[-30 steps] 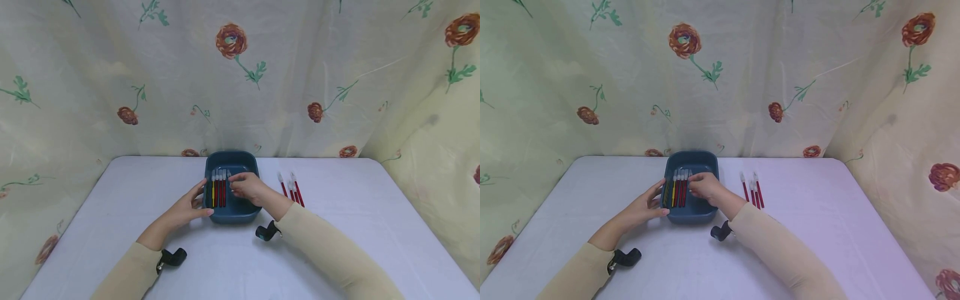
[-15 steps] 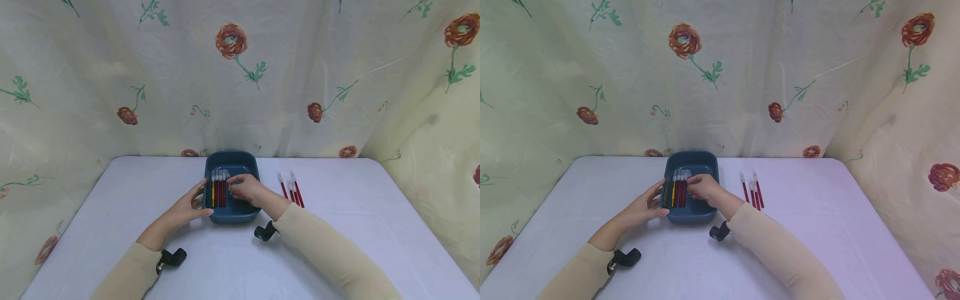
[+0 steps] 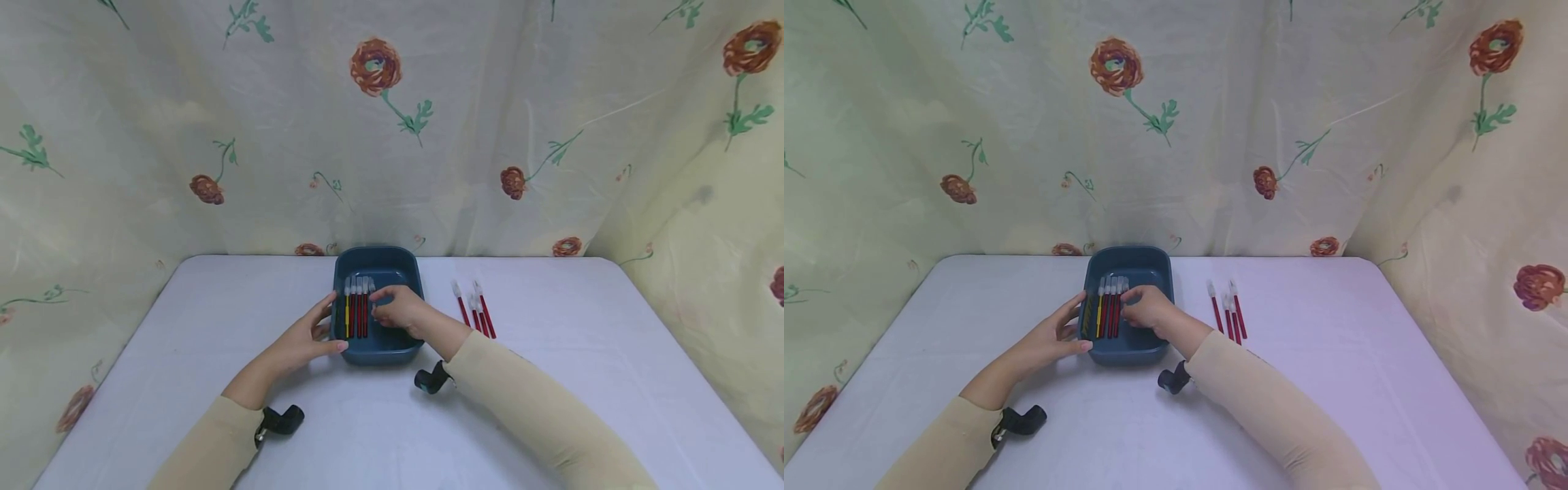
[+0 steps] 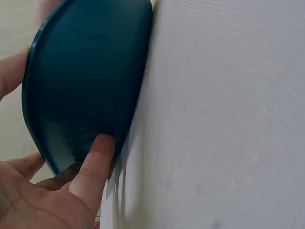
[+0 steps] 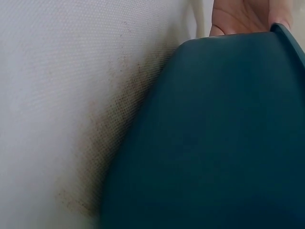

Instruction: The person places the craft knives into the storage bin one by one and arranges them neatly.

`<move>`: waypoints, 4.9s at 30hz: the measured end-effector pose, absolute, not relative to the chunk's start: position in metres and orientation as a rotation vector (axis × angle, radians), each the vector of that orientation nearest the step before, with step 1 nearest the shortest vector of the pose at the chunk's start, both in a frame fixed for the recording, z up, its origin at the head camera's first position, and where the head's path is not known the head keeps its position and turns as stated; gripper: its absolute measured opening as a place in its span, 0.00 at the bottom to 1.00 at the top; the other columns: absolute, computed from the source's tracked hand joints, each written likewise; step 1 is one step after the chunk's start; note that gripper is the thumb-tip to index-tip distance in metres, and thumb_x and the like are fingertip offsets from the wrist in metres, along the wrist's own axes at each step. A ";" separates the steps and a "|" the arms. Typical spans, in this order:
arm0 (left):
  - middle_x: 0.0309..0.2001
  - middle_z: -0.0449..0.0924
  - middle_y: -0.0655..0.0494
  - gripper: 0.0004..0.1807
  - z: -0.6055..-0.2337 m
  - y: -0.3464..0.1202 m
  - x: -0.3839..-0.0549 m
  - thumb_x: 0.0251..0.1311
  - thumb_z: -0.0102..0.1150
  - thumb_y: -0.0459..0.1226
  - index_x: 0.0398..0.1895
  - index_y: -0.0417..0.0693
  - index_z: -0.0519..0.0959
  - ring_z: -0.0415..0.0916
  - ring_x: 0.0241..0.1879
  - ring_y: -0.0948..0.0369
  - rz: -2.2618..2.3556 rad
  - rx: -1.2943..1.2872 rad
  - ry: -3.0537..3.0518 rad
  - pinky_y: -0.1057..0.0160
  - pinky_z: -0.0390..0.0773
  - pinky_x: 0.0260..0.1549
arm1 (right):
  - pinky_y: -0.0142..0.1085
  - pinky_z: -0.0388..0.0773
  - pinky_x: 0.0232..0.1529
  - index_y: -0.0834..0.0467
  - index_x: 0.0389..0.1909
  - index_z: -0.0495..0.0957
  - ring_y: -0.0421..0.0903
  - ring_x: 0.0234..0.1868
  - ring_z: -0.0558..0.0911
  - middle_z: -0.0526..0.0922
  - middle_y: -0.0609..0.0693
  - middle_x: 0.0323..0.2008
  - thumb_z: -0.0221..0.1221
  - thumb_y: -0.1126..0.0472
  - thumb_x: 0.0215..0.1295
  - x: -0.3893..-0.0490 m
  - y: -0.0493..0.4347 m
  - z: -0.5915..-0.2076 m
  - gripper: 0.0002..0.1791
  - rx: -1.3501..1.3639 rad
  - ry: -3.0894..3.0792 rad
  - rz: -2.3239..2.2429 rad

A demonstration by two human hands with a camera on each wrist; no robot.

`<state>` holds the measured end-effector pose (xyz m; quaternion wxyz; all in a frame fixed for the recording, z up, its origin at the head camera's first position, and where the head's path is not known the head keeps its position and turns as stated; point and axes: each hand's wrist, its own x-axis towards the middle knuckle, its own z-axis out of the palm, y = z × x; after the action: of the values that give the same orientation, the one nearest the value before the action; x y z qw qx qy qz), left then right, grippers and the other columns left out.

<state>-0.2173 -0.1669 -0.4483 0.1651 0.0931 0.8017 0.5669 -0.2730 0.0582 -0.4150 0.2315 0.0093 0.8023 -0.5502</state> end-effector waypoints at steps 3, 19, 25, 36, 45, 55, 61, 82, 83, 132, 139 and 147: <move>0.79 0.44 0.39 0.56 -0.448 -0.167 -0.217 0.59 0.72 0.42 0.82 0.63 0.44 0.49 0.75 0.37 1.616 0.265 2.285 0.41 0.61 0.67 | 0.36 0.81 0.43 0.59 0.59 0.77 0.48 0.39 0.81 0.78 0.58 0.52 0.61 0.69 0.67 -0.272 0.058 -0.413 0.19 0.019 2.225 -1.488; 0.79 0.45 0.41 0.57 -0.449 -0.166 -0.217 0.57 0.73 0.46 0.82 0.64 0.44 0.49 0.75 0.36 1.605 0.256 2.293 0.39 0.60 0.67 | 0.49 0.78 0.58 0.58 0.59 0.77 0.58 0.54 0.82 0.80 0.60 0.53 0.61 0.67 0.68 -0.267 0.071 -0.397 0.19 -0.113 2.235 -1.501; 0.79 0.45 0.41 0.56 -0.449 -0.166 -0.216 0.57 0.73 0.45 0.81 0.65 0.45 0.49 0.75 0.37 1.606 0.239 2.290 0.39 0.60 0.67 | 0.51 0.76 0.60 0.58 0.61 0.76 0.60 0.57 0.81 0.82 0.61 0.51 0.59 0.65 0.70 -0.264 0.081 -0.389 0.20 -0.182 2.239 -1.473; 0.79 0.45 0.39 0.55 -0.450 -0.166 -0.216 0.58 0.73 0.41 0.82 0.63 0.45 0.49 0.74 0.36 1.614 0.236 2.302 0.39 0.60 0.68 | 0.48 0.78 0.58 0.58 0.60 0.77 0.61 0.55 0.81 0.82 0.58 0.48 0.60 0.64 0.70 -0.255 0.102 -0.375 0.19 -0.264 2.320 -1.382; 0.79 0.45 0.39 0.55 -0.450 -0.166 -0.216 0.58 0.73 0.40 0.82 0.62 0.45 0.50 0.74 0.36 1.613 0.240 2.313 0.39 0.60 0.67 | 0.47 0.78 0.58 0.60 0.62 0.75 0.61 0.55 0.78 0.79 0.62 0.54 0.57 0.61 0.74 -0.251 0.125 -0.369 0.19 -0.293 2.346 -1.378; 0.79 0.44 0.39 0.55 -0.450 -0.165 -0.216 0.58 0.73 0.40 0.82 0.61 0.45 0.49 0.74 0.36 1.622 0.244 2.304 0.40 0.60 0.68 | 0.45 0.79 0.56 0.59 0.63 0.75 0.55 0.53 0.80 0.78 0.61 0.59 0.55 0.57 0.75 -0.247 0.153 -0.365 0.19 -0.281 2.383 -1.366; 0.79 0.45 0.39 0.55 -0.449 -0.164 -0.217 0.58 0.73 0.41 0.82 0.62 0.45 0.50 0.74 0.36 1.618 0.247 2.303 0.40 0.60 0.68 | 0.46 0.78 0.58 0.60 0.63 0.74 0.58 0.57 0.77 0.78 0.60 0.60 0.54 0.57 0.76 -0.247 0.172 -0.368 0.20 -0.263 2.376 -1.385; 0.79 0.45 0.40 0.57 -0.450 -0.165 -0.218 0.56 0.74 0.43 0.82 0.63 0.45 0.49 0.75 0.37 1.625 0.238 2.297 0.40 0.60 0.68 | 0.44 0.78 0.50 0.67 0.63 0.72 0.56 0.53 0.75 0.74 0.67 0.59 0.53 0.59 0.76 -0.246 0.226 -0.385 0.21 -0.231 2.381 -1.402; 0.79 0.45 0.40 0.57 -0.450 -0.165 -0.218 0.56 0.74 0.43 0.82 0.63 0.45 0.49 0.75 0.37 1.623 0.239 2.298 0.40 0.60 0.67 | 0.44 0.78 0.50 0.67 0.63 0.71 0.56 0.53 0.74 0.74 0.67 0.58 0.52 0.59 0.76 -0.246 0.228 -0.386 0.21 -0.227 2.382 -1.405; 0.79 0.46 0.39 0.55 -0.449 -0.165 -0.217 0.59 0.72 0.40 0.82 0.61 0.45 0.50 0.75 0.37 1.636 0.268 2.288 0.42 0.60 0.68 | 0.34 0.74 0.30 0.66 0.48 0.80 0.44 0.30 0.74 0.79 0.55 0.37 0.61 0.66 0.68 -0.266 0.260 -0.443 0.11 -0.033 2.618 -1.167; 0.79 0.46 0.40 0.55 -0.451 -0.165 -0.218 0.58 0.73 0.39 0.82 0.61 0.45 0.49 0.75 0.37 1.645 0.252 2.277 0.40 0.60 0.68 | 0.34 0.73 0.28 0.66 0.47 0.80 0.44 0.29 0.72 0.74 0.51 0.31 0.64 0.69 0.62 -0.267 0.260 -0.444 0.13 -0.018 2.649 -1.137; 0.79 0.45 0.41 0.56 -0.452 -0.168 -0.219 0.58 0.73 0.41 0.82 0.61 0.44 0.48 0.75 0.37 1.647 0.252 2.270 0.39 0.60 0.68 | 0.36 0.74 0.31 0.63 0.49 0.81 0.48 0.33 0.77 0.80 0.56 0.36 0.67 0.67 0.59 -0.269 0.258 -0.442 0.16 0.004 2.705 -1.015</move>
<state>-0.2186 -0.1682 -0.4521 0.1620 0.0885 0.7954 0.5772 -0.2685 0.2578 -0.4418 0.1259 0.0013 0.9288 -0.3485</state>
